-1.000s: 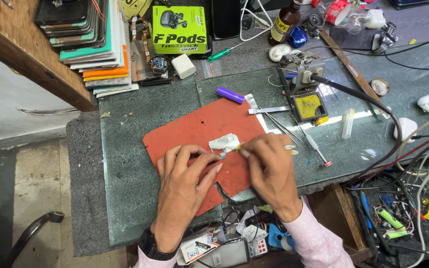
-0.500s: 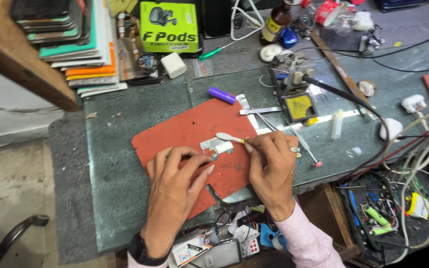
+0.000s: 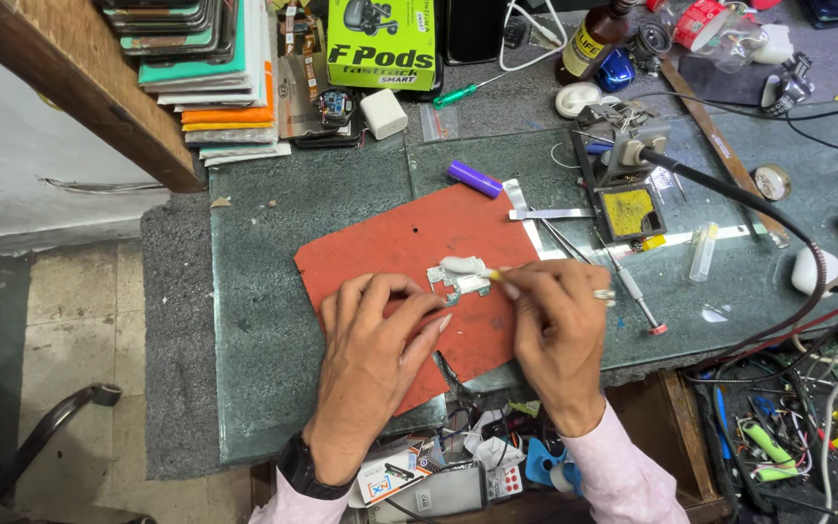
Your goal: The person uses a toothbrush to scrub a small electronic component placed on a red mat. The person repeatedly scrubs the same area of the component with the toothbrush throughout the clip.
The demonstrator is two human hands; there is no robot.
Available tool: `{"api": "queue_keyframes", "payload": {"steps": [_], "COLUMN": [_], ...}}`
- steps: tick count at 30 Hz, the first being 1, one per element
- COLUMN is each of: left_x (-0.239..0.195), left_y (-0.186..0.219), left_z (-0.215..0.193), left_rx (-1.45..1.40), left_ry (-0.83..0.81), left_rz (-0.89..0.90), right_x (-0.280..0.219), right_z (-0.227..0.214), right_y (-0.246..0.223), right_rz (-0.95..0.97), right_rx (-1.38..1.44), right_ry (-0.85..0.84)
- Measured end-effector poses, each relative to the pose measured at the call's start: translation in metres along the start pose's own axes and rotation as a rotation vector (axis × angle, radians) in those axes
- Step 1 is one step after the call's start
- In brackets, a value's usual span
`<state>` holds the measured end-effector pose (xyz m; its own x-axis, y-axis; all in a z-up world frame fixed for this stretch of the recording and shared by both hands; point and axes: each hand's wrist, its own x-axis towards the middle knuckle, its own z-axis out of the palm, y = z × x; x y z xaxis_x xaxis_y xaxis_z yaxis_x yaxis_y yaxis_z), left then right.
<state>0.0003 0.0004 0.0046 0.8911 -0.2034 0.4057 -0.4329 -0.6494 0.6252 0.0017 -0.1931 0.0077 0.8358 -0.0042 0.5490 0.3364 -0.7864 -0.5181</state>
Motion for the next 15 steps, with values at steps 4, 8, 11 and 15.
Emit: {"api": "queue_keyframes", "payload": {"steps": [4,8,11,15], "left_x": [0.0004,0.0006,0.0000,0.0007], "left_y": [0.0001,0.0005,0.0001,0.0008], "left_z": [-0.0008,-0.0004,-0.0005,0.0001], "left_rx": [-0.002,0.006,-0.002,0.014], "left_ry": [-0.006,-0.006,-0.009,-0.012], "left_rz": [-0.002,-0.002,0.002,0.003], "right_x": [-0.0004,0.0005,0.0012,0.0015], "right_z": [-0.0015,-0.0011,-0.0007,-0.0009], "right_y": [0.0000,0.0010,0.0008,0.0002], "right_rz": [-0.037,-0.047,-0.082,0.000], "right_rx": [0.036,-0.009,0.022,-0.033], "right_ry": [-0.071,-0.037,-0.067,-0.013]}}
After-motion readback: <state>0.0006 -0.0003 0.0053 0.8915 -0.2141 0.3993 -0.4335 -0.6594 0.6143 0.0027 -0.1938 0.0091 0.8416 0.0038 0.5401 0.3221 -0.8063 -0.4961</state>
